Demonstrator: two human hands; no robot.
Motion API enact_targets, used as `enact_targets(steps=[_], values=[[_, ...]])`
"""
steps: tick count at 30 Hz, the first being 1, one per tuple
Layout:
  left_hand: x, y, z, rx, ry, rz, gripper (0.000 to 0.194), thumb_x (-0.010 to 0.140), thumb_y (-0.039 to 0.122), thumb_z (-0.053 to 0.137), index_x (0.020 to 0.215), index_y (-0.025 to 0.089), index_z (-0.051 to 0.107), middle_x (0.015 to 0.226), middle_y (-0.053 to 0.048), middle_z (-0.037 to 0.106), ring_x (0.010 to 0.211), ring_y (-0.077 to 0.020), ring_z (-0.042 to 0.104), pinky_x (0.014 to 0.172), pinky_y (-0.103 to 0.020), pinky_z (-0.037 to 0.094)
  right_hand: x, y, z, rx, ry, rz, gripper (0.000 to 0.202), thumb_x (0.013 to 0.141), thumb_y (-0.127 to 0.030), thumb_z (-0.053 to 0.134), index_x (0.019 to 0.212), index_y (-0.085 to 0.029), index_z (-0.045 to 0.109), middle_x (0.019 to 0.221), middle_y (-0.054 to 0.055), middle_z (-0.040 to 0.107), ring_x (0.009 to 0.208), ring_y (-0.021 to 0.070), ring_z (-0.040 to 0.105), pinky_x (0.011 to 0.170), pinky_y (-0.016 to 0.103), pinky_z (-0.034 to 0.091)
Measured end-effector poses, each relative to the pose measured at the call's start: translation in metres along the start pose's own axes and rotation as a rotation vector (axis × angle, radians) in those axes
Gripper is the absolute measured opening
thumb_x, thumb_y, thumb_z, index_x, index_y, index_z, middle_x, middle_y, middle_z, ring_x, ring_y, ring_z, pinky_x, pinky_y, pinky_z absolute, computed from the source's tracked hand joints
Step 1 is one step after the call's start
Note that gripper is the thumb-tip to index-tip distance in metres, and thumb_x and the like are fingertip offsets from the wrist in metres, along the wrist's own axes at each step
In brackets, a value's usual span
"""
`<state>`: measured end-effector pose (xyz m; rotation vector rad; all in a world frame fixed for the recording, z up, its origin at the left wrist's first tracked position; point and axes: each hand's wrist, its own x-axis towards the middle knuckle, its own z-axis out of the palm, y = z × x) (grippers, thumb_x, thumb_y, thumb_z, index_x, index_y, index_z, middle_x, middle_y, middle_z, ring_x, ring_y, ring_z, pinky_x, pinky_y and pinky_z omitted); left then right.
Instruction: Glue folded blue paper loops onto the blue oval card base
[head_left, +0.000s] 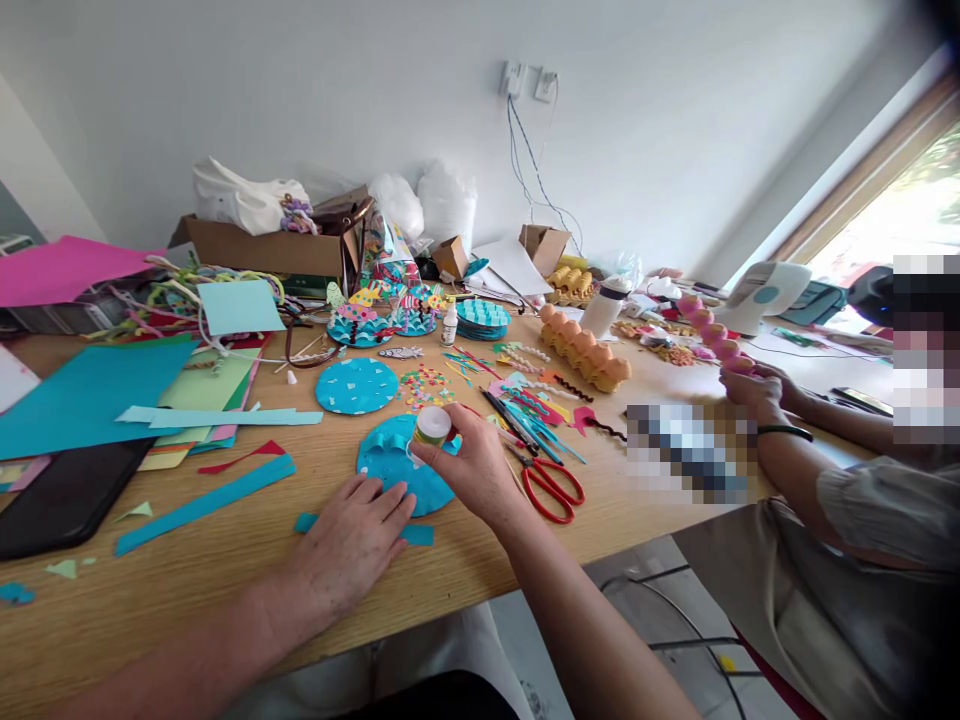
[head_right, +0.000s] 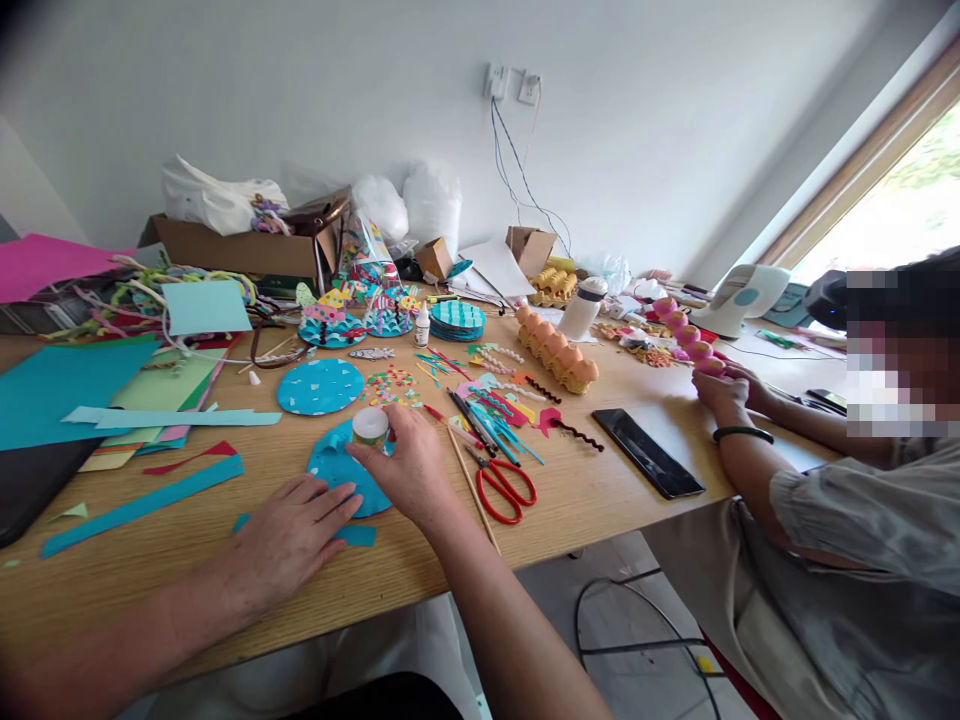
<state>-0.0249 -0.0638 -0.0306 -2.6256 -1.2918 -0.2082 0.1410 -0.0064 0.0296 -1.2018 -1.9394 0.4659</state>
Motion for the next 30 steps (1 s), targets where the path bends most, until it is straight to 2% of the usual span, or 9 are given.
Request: enact_targets(steps=[16, 30], values=[[0.0044, 0.0056, -0.0107, 0.017, -0.095, -0.030, 0.027, 0.085, 0.023, 0.054, 0.112, 0.017, 0.059, 0.116, -0.008, 0.063, 0.100, -0.0277, 0.057, 0.089, -0.047, 0.040, 0.0016, 0.0010, 0.0037, 0.013, 0.024, 0.015, 0.027, 0.068, -0.036, 0.069, 0.065, -0.020, 0.047, 0.062, -0.004, 0.049, 0.059, 0.0118, 0.044, 0.054, 0.023, 0.029], [0.0039, 0.0064, -0.0110, 0.031, -0.080, -0.019, 0.027, 0.086, 0.022, 0.050, 0.111, 0.016, 0.059, 0.115, -0.009, 0.063, 0.098, -0.0278, 0.056, 0.090, -0.047, 0.041, 0.0015, 0.0015, 0.0062, 0.020, 0.024, 0.024, 0.025, 0.069, -0.036, 0.069, 0.066, -0.020, 0.049, 0.062, -0.005, 0.049, 0.059, 0.0118, 0.045, 0.054, 0.023, 0.028]])
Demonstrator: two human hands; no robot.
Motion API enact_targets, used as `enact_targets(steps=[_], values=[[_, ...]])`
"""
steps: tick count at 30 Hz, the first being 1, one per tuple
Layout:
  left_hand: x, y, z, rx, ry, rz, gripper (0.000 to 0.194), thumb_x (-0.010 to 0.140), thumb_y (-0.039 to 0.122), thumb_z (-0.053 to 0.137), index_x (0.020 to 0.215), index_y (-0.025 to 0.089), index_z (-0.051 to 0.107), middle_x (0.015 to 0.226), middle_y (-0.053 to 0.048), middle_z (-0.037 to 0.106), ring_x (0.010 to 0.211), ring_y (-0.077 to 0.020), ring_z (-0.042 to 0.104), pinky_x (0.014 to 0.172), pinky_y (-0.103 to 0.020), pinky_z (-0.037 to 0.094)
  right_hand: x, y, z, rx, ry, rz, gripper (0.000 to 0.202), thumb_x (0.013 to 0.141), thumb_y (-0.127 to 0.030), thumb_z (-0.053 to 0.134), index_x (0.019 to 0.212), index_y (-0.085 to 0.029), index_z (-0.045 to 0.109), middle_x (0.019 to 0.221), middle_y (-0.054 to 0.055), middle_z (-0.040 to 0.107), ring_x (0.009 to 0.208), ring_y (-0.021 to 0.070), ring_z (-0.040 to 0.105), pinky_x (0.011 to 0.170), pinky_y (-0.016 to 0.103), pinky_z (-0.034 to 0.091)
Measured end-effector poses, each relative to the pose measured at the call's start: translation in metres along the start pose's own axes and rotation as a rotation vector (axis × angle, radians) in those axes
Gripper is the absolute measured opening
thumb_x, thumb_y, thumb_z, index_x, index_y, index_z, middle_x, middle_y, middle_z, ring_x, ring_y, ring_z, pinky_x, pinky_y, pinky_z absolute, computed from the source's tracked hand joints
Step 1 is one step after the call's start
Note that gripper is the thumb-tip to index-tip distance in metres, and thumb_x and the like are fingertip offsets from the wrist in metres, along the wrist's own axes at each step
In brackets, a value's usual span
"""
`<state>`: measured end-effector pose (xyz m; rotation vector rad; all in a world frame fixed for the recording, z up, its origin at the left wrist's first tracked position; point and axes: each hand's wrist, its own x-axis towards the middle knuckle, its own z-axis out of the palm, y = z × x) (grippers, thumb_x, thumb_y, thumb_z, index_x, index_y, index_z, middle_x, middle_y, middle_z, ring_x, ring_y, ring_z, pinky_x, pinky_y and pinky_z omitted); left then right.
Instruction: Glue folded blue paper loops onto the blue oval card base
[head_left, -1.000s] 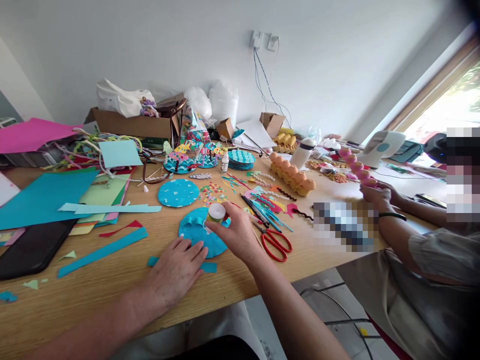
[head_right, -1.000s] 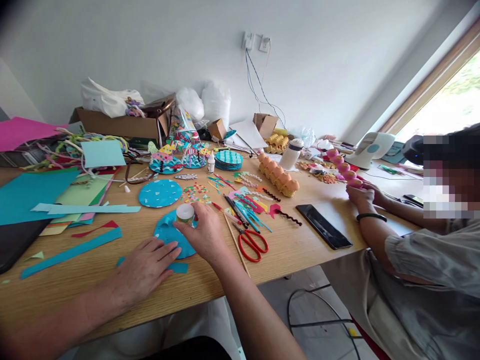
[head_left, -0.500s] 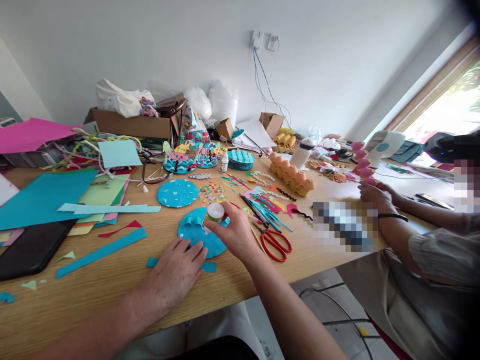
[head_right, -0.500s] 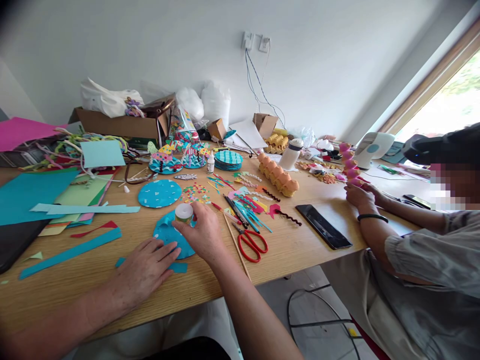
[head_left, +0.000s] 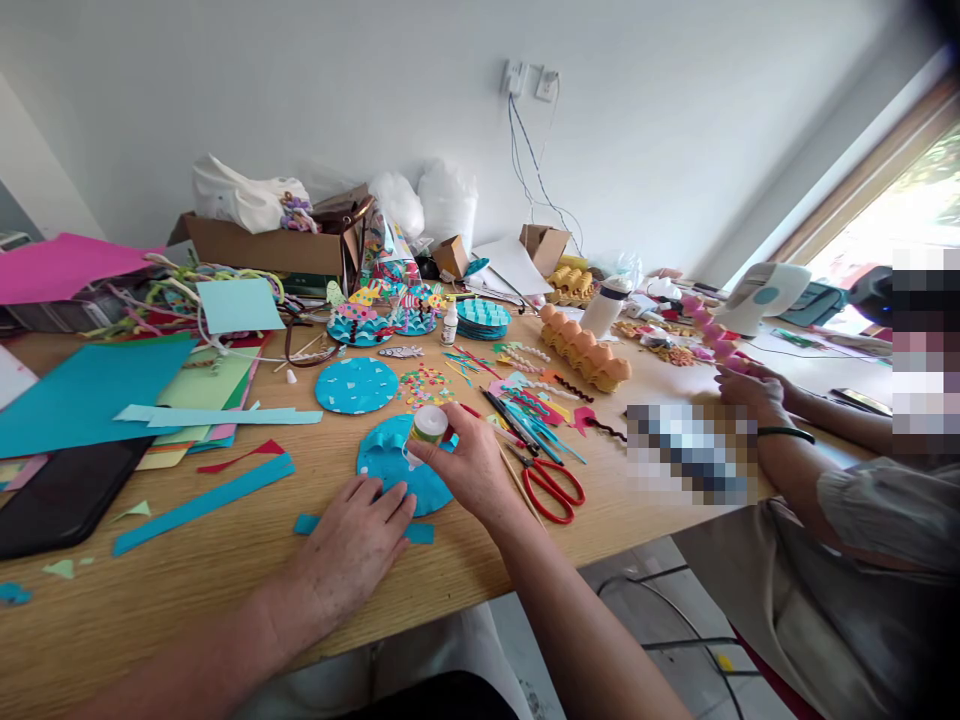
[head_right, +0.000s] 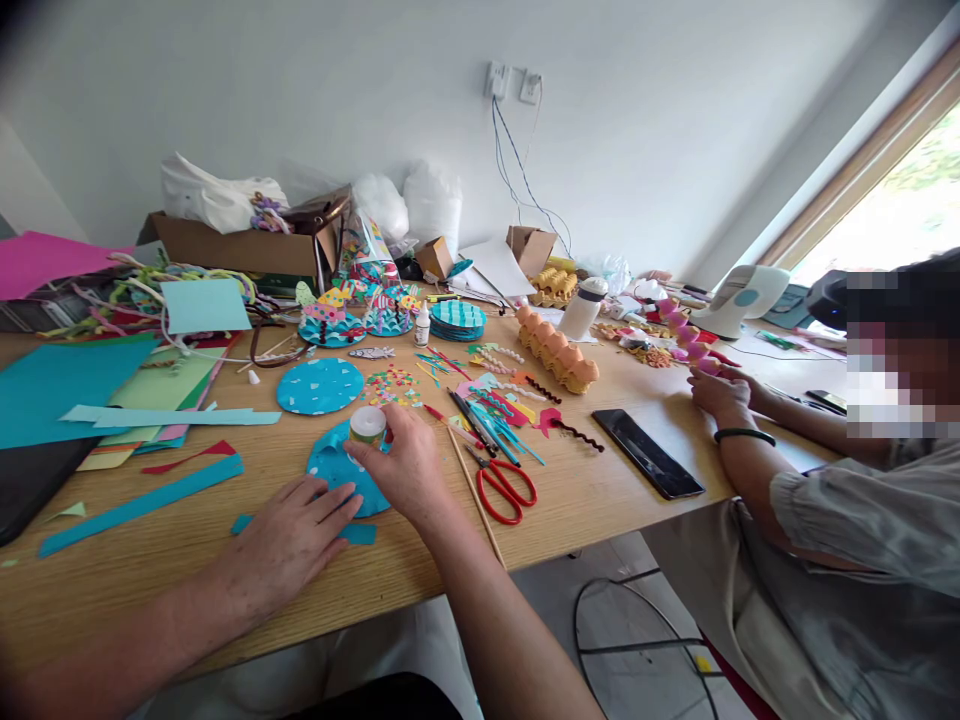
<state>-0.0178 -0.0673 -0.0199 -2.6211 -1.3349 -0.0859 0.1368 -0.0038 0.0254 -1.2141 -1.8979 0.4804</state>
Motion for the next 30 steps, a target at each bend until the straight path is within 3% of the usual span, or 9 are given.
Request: enact_targets(steps=[30], values=[[-0.0014, 0.0011, 0.0059, 0.018, 0.042, -0.014, 0.027, 0.086, 0.021, 0.048, 0.111, 0.017, 0.060, 0.114, -0.007, 0.064, 0.097, -0.0269, 0.056, 0.090, -0.046, 0.041, 0.0003, 0.0001, 0.0048, -0.040, -0.005, -0.012, 0.026, 0.069, -0.034, 0.069, 0.061, -0.020, 0.047, 0.059, -0.005, 0.050, 0.057, 0.0111, 0.045, 0.053, 0.022, 0.027]])
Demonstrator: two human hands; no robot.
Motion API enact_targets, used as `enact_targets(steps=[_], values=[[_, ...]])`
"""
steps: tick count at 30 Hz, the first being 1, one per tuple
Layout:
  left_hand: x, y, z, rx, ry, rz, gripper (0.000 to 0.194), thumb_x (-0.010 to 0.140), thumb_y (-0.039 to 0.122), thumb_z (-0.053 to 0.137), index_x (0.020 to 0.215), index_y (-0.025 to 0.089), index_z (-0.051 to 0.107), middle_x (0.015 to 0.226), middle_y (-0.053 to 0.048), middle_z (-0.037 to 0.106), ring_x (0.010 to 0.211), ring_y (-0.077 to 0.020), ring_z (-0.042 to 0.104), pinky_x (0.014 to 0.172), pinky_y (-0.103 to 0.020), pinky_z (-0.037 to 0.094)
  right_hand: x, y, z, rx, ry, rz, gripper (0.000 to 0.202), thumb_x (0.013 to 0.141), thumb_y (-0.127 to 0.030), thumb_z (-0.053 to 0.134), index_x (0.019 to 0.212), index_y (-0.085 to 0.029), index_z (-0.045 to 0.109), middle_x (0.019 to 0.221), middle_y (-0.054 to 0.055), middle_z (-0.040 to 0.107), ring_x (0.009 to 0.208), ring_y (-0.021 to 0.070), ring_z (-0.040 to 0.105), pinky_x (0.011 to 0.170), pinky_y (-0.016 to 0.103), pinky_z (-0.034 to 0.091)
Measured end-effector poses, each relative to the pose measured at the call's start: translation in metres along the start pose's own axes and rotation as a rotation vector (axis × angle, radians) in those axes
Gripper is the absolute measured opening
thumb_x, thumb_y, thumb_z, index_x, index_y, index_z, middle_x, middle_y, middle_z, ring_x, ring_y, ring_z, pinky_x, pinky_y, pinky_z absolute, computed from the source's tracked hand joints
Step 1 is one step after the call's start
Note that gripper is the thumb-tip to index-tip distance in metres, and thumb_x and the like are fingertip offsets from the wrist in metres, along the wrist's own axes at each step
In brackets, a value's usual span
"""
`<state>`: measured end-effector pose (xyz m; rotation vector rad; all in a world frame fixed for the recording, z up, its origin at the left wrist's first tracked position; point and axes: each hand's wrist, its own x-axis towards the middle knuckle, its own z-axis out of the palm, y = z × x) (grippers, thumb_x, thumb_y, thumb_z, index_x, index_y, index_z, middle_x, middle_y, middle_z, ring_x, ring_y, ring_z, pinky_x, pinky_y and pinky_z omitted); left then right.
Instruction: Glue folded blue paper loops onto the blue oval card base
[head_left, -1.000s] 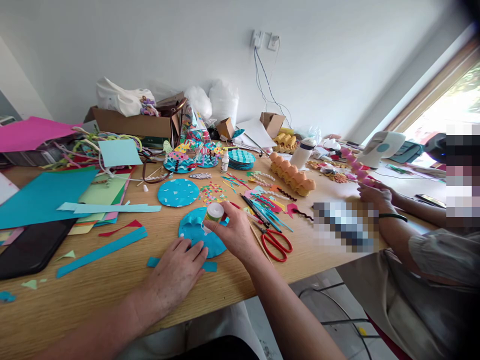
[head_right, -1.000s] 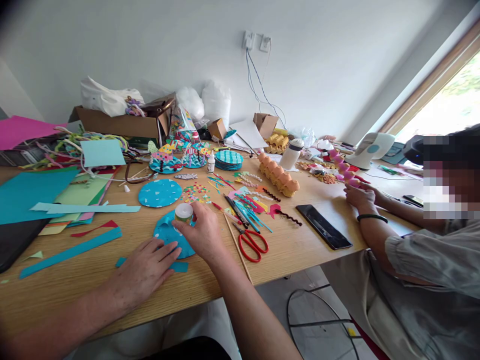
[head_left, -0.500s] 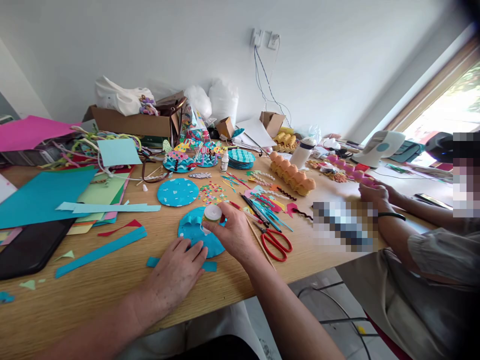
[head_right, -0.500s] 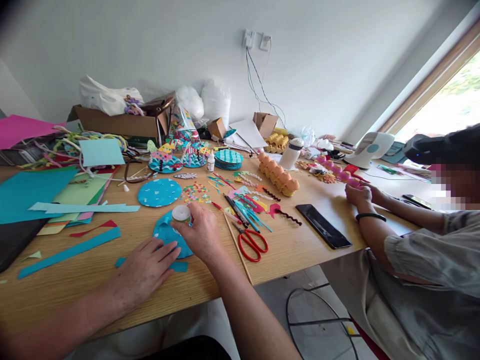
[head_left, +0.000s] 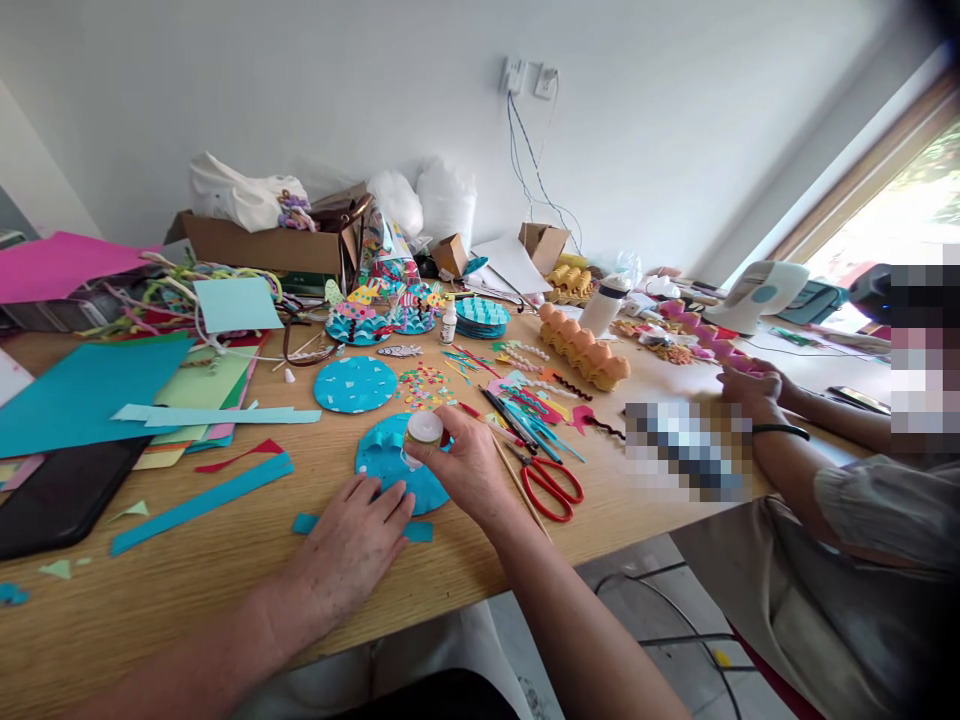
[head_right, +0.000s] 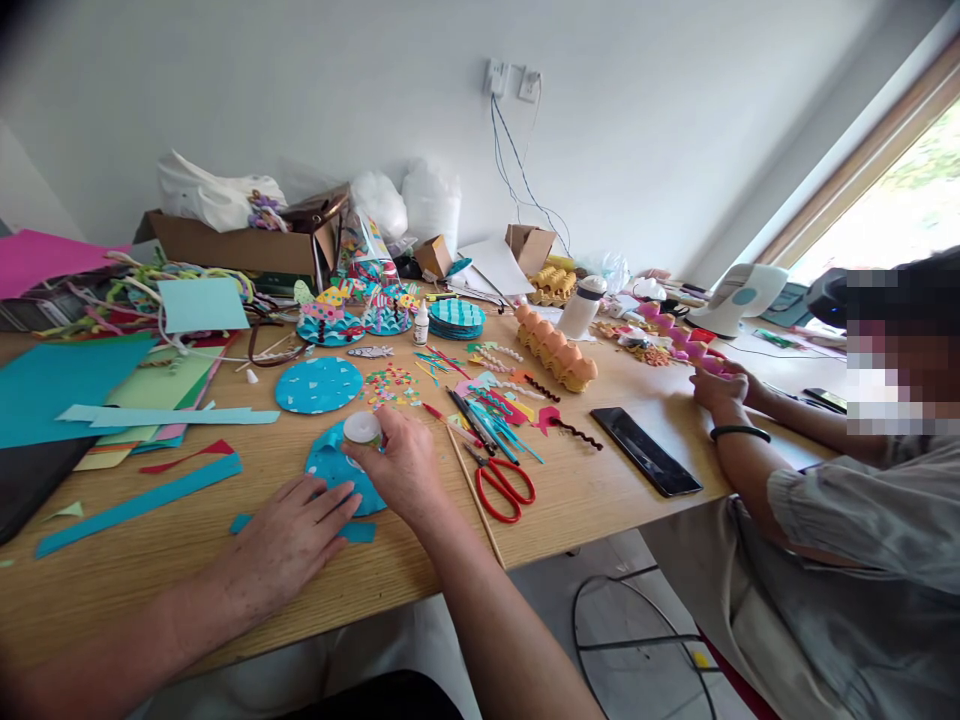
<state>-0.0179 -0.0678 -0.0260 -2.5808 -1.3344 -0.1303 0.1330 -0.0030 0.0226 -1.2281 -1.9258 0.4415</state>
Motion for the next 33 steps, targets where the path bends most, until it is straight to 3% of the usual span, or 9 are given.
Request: enact_targets(steps=[20, 33], values=[[0.0004, -0.0007, -0.0003, 0.005, -0.039, 0.013, 0.030, 0.085, 0.020, 0.053, 0.114, 0.016, 0.058, 0.115, -0.009, 0.063, 0.099, -0.0280, 0.056, 0.092, -0.047, 0.040, -0.0016, -0.0020, -0.0083, 0.075, 0.028, 0.023, 0.023, 0.068, -0.036, 0.068, 0.069, -0.019, 0.052, 0.063, -0.004, 0.051, 0.060, 0.0118, 0.045, 0.054, 0.022, 0.029], [0.0005, -0.0008, -0.0004, 0.011, -0.055, 0.010, 0.031, 0.086, 0.020, 0.050, 0.115, 0.017, 0.057, 0.116, -0.008, 0.062, 0.098, -0.0271, 0.055, 0.091, -0.046, 0.041, -0.0011, -0.0009, -0.0035, 0.031, 0.009, -0.005, 0.027, 0.068, -0.033, 0.068, 0.063, -0.020, 0.045, 0.061, -0.005, 0.047, 0.058, 0.0114, 0.043, 0.054, 0.023, 0.026]])
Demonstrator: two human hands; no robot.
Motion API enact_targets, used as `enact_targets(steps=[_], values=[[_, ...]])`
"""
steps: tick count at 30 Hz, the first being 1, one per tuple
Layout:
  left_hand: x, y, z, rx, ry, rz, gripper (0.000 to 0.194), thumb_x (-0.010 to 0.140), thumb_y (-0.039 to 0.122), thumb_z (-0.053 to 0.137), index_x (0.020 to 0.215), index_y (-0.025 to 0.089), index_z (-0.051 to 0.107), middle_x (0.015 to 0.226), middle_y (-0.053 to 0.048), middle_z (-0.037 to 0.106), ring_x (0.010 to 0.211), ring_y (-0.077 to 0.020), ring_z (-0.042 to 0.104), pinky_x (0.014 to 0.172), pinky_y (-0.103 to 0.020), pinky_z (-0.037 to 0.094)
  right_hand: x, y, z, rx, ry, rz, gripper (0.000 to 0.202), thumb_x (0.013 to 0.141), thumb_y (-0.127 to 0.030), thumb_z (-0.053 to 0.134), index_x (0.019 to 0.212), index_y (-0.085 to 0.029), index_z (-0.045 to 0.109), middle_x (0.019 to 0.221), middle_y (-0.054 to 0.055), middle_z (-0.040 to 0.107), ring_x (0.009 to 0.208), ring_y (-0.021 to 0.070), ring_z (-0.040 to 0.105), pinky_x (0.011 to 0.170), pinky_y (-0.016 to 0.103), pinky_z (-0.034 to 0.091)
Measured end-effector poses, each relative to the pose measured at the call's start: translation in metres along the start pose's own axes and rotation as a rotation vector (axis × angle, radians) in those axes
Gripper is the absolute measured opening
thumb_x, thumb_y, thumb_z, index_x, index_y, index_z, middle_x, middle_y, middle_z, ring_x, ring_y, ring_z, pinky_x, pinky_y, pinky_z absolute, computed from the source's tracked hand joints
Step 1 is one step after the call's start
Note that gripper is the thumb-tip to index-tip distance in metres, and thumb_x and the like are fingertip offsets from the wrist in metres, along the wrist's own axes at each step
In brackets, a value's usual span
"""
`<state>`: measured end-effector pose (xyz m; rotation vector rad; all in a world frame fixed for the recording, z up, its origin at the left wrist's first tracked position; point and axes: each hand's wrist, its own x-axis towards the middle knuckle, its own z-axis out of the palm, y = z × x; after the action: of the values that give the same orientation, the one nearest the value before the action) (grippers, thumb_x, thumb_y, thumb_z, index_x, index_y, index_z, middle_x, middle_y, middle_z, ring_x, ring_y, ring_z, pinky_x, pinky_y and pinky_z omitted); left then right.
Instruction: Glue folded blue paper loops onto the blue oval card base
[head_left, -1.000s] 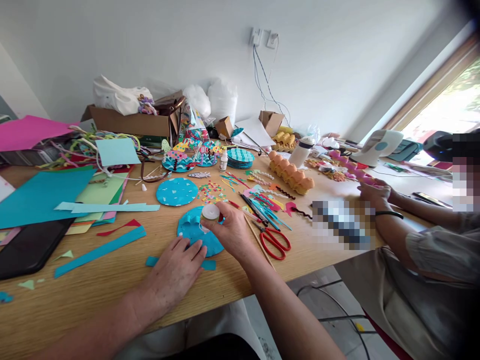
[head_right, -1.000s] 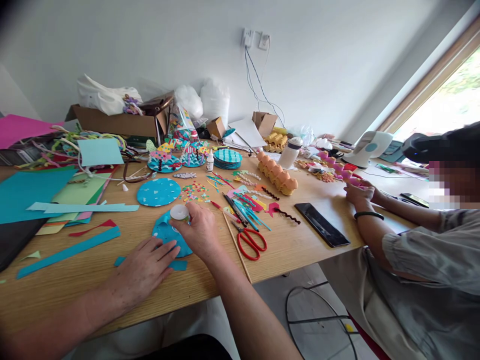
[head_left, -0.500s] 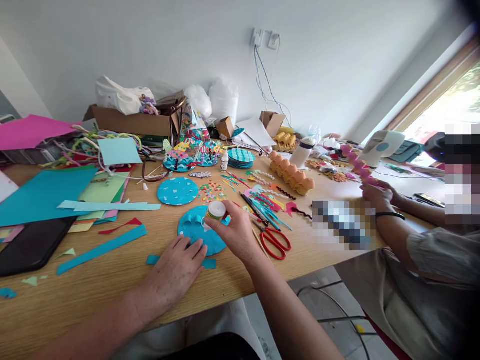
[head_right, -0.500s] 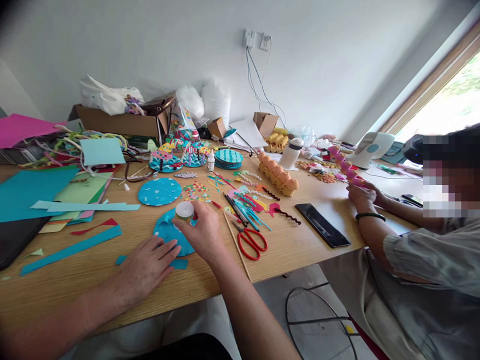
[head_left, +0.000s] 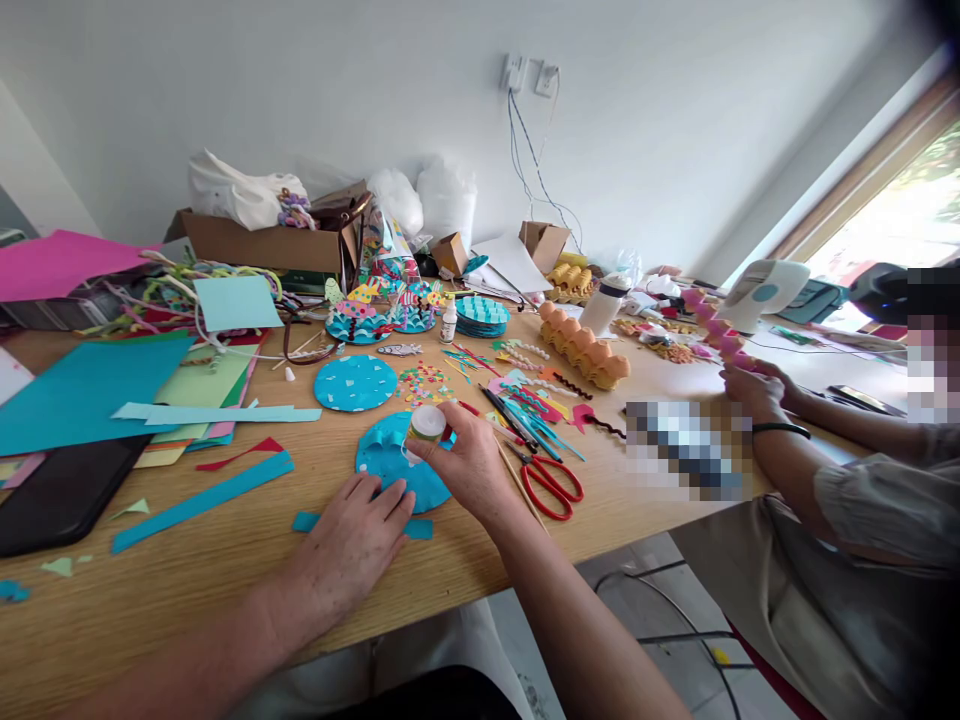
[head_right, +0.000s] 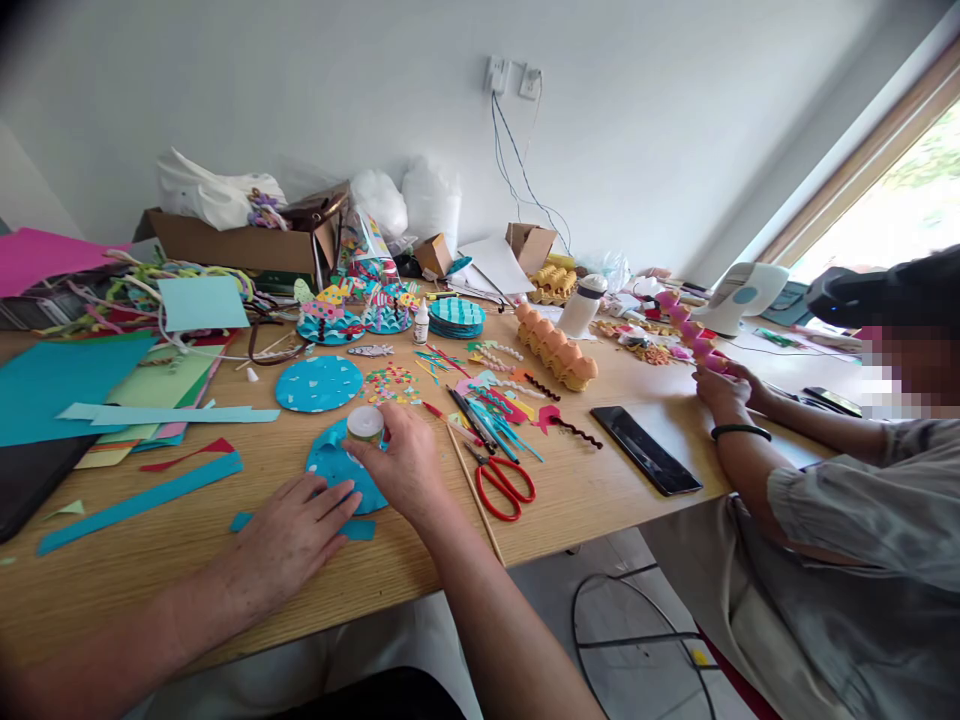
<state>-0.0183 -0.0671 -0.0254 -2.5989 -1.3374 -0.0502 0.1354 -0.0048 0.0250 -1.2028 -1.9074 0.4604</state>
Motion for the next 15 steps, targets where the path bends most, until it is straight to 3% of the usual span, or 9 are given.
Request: enact_targets(steps=[15], values=[[-0.0008, -0.0001, 0.0033, 0.007, 0.046, 0.006, 0.030, 0.086, 0.020, 0.050, 0.114, 0.016, 0.058, 0.115, -0.007, 0.063, 0.097, -0.0277, 0.055, 0.089, -0.046, 0.042, 0.0017, 0.0018, 0.0052, -0.007, -0.007, 0.018, 0.027, 0.069, -0.033, 0.068, 0.059, -0.020, 0.046, 0.057, -0.005, 0.048, 0.055, 0.0103, 0.042, 0.052, 0.022, 0.025]])
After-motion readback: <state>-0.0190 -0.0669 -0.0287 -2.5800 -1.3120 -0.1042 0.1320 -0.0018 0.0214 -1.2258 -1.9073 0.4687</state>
